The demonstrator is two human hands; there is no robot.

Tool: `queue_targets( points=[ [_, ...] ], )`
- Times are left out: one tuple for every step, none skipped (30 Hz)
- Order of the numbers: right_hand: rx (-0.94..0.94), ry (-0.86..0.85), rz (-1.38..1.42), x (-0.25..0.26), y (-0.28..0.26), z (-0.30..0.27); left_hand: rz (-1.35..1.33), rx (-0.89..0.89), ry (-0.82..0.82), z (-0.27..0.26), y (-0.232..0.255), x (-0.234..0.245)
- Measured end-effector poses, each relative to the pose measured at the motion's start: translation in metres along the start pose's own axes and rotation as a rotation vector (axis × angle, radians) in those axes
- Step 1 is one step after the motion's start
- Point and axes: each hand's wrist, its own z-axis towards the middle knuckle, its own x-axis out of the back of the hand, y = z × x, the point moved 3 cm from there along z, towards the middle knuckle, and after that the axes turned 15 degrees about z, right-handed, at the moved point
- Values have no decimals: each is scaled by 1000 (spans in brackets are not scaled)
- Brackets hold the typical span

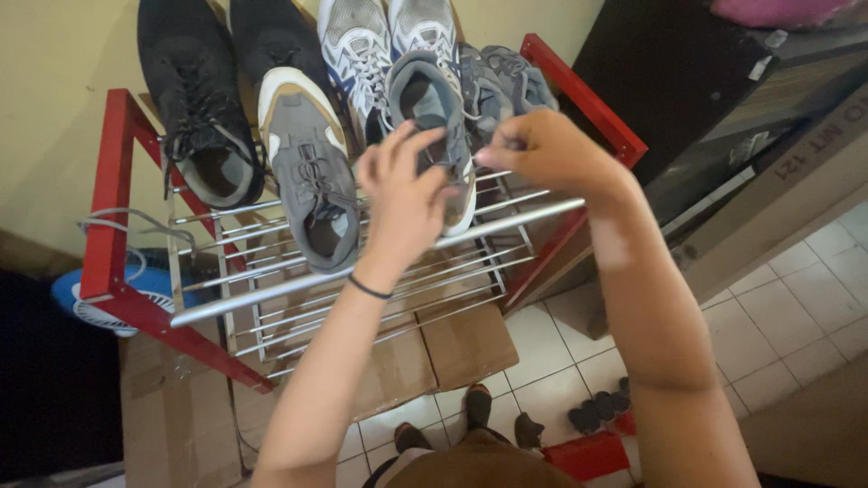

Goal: The person works at a shoe rack and removes the laces from a gray sneaker, pulling the lace free from the eyelets by hand. They then thread the lace back through the eyelets of the sneaker, tightening it section by section, and begin handling a second gray sneaker.

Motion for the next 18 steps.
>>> queue_targets(
  points=[
    [27, -7, -47, 6, 0, -2, 12, 21, -7, -5, -7, 1],
    [-27, 41, 67, 11, 3, -4, 18, 31, -9, -10, -14, 3],
    [-81, 89, 180, 18, 8, -8, 24, 42, -11, -15, -20, 4],
    [-136, 133, 294, 23, 13, -11, 30, 55, -15, -18, -22, 4],
    [-114, 117, 528, 24, 16, -9, 49, 33, -19, -20, -21, 3],
    [-92, 97, 762, 23, 20, -3, 68, 12, -23, -22, -18, 1],
    [-71, 76, 996, 23, 24, 2, 87, -9, -28, -23, -15, 0],
    [-60, 66, 1153, 22, 29, 9, 88, -20, -51, -22, -12, -2],
    [-50, 56, 1311, 17, 35, 15, 88, -30, -75, -21, -10, -2],
    [-40, 47, 1469, 14, 41, 20, 86, -42, -100, -20, -7, -3],
    [36, 51, 1474, 12, 46, 23, 61, -60, -97, -17, -9, -1],
    [111, 56, 1478, 11, 50, 24, 35, -78, -95, -13, -14, 2],
    [186, 62, 1481, 12, 53, 24, 9, -95, -93, -9, -19, 5],
    [122, 137, 1410, 9, 59, 24, 41, -89, -94, -5, -26, 8],
    [60, 210, 1337, 4, 63, 24, 72, -83, -94, 1, -33, 10],
    [-1, 281, 1261, 0, 65, 24, 103, -76, -93, 7, -39, 12],
    [23, 244, 1243, -4, 63, 23, 116, -96, -98, 14, -45, 14],
    [45, 206, 1225, -9, 61, 21, 130, -114, -104, 20, -50, 17]
  ],
)
